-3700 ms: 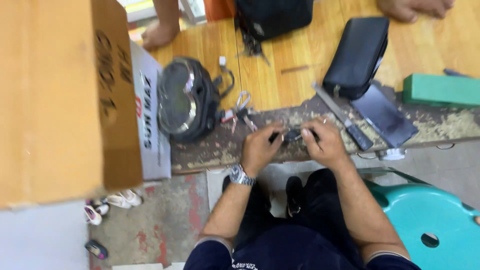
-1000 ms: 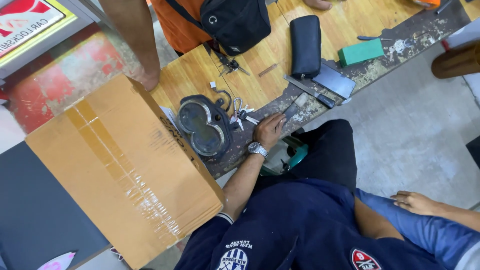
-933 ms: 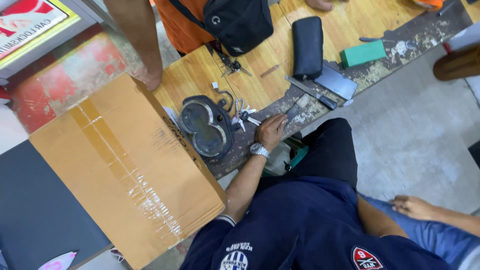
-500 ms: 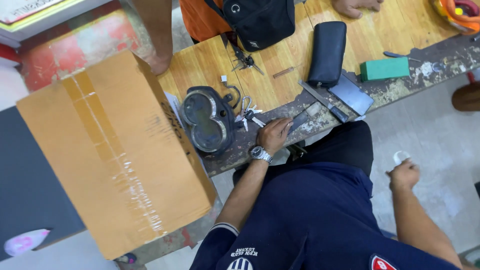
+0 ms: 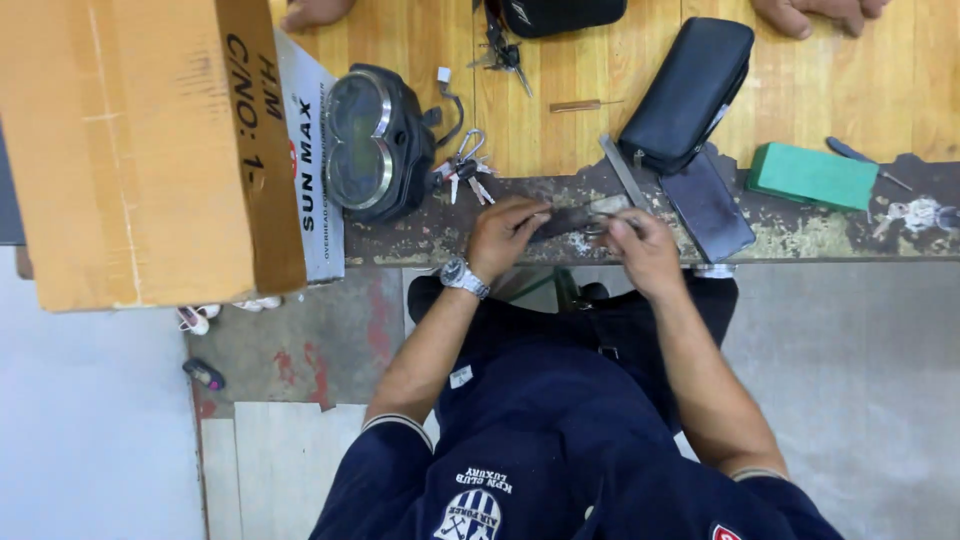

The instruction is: Repairing a lock mechanism by carefully manipulating internal pins and springs using a small pick and testing the cylinder with a key.

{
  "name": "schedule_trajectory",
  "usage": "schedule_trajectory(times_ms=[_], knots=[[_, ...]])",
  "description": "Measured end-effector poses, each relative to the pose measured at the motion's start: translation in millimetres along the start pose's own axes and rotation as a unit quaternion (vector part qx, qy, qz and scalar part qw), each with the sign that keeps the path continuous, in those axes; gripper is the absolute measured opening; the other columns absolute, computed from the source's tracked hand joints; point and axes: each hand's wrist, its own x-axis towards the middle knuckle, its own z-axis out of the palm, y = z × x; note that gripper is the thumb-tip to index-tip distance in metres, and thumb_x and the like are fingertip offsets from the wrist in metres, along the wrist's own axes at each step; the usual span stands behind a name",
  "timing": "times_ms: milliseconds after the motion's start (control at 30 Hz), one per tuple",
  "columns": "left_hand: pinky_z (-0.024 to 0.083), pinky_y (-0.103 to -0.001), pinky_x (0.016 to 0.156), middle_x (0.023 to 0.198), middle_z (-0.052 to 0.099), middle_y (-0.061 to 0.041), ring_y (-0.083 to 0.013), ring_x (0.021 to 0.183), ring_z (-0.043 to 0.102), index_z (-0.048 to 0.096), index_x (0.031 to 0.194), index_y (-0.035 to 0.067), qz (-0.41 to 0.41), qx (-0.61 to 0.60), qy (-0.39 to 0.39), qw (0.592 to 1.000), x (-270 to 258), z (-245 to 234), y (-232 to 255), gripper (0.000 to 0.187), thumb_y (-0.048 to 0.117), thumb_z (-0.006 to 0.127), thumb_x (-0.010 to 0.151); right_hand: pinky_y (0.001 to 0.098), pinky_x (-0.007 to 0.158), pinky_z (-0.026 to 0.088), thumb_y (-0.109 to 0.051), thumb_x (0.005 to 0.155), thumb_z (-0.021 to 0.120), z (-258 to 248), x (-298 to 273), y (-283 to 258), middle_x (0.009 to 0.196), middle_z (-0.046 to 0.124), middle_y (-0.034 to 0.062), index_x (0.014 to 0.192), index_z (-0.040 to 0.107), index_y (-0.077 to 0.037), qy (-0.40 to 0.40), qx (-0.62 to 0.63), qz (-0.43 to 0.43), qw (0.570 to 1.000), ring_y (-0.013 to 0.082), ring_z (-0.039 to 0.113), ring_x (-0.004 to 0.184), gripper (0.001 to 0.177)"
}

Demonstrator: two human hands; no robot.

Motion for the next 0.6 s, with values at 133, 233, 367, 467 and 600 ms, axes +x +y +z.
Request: schedule_trajectory(times_ms=[133,233,367,467,600], knots=[[0.057,-0.041,0.093,0.107,0.077,-0.009,-0.0298,0.105,0.073,0.078,0.119,0.015,0.018,0.063,-0.007,0.998,-4,10,-5,0.021,0.013,0.065,0.102,0.038,0.068,0.06,-0.027,0.108,0.064,14,25,63,0.091,0.069,0.0154,0.102,0.068,-0.003,-0.023,0.049,0.0,0.999,0.0185,0.069,0.082,0.026],[0.058,-0.041,0.087,0.106,0.076,-0.009,-0.0321,0.096,0.072,0.077,0.116,0.017,0.093,0.105,0.007,0.99,-9,17,-15,0.02,0.012,0.07,0.097,0.0372,0.079,0.064,-0.022,0.109,0.059,30,23,41,0.1,0.067,0.015,0.106,0.063,-0.002,-0.017,0.14,0.031,0.99,0.0223,0.072,0.092,0.02],[0.058,-0.039,0.084,0.11,0.075,-0.006,-0.0304,0.095,0.069,0.076,0.116,0.019,0.118,0.132,-0.004,0.984,-12,22,-41,0.024,0.01,0.072,0.094,0.0332,0.068,0.06,-0.021,0.109,0.061,32,26,38,0.09,0.068,0.011,0.105,0.065,-0.004,-0.013,0.071,0.01,0.997,0.0145,0.068,0.081,0.018],[0.058,-0.038,0.082,0.112,0.076,-0.004,-0.0297,0.093,0.069,0.076,0.118,0.02,0.124,0.122,-0.014,0.985,-11,21,-41,0.026,0.01,0.07,0.095,0.027,0.057,0.054,-0.021,0.109,0.062,32,23,31,0.078,0.066,0.0084,0.106,0.068,-0.005,-0.003,0.015,-0.016,1.0,0.0105,0.064,0.07,0.017],[0.058,-0.038,0.083,0.114,0.076,-0.003,-0.0296,0.094,0.07,0.075,0.118,0.021,0.113,0.101,-0.019,0.988,-11,16,-33,0.025,0.01,0.069,0.096,0.0283,0.059,0.059,-0.019,0.109,0.061,32,24,30,0.081,0.07,0.0114,0.106,0.067,-0.005,-0.018,0.054,-0.001,0.998,0.0151,0.07,0.066,0.014]])
